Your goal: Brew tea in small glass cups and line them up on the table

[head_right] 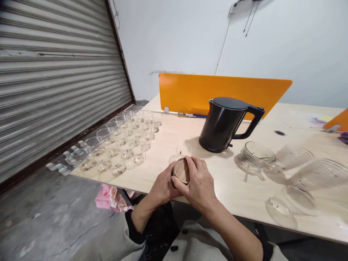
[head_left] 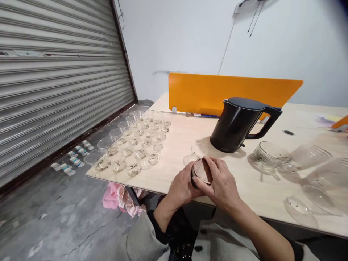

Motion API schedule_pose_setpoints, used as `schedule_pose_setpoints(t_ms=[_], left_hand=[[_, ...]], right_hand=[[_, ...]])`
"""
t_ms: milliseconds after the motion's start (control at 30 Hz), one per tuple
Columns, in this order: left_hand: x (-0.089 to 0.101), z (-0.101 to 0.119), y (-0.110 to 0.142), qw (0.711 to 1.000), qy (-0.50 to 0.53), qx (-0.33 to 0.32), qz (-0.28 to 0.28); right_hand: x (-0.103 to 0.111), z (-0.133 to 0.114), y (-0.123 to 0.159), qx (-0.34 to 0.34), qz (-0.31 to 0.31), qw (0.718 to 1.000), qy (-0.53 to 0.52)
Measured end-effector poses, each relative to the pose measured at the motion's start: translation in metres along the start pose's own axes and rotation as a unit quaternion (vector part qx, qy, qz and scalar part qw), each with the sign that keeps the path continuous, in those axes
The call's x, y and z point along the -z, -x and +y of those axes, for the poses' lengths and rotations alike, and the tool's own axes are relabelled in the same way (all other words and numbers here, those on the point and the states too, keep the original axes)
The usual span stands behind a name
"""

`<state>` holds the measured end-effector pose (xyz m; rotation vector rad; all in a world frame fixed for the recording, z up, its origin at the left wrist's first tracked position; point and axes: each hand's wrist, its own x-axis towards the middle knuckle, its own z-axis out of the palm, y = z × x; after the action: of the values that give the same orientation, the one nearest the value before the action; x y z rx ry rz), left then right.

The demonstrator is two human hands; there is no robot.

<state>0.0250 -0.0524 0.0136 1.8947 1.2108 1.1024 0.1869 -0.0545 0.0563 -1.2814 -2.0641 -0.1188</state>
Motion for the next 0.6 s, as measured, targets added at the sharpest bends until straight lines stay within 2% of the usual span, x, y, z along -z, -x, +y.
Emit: schedule_pose_setpoints(t_ms=[167, 367, 500, 600], left_hand=[[-0.002, -0.006, 0.000, 1.000, -0.017, -0.004, 0.011], [0.002, -0.009, 0.001, 1.000, -0.007, 0.001, -0.002], [0.004, -0.007, 0.001, 1.000, -0.002, -0.010, 0.003], [0.004, -0.008, 0.002, 1.000, 0.003, -0.018, 0.011]], right_hand=[[0.000, 0.000, -0.001, -0.028, 0.003, 0.999, -0.041], [0.027, 0.003, -0.013, -0.094, 0.021, 0.984, -0.152], [0.042, 0.028, -0.009, -0.119, 0.092, 0.981, -0.123], [0.039, 0.061, 0.010, -0.161, 0.060, 0.985, -0.034]])
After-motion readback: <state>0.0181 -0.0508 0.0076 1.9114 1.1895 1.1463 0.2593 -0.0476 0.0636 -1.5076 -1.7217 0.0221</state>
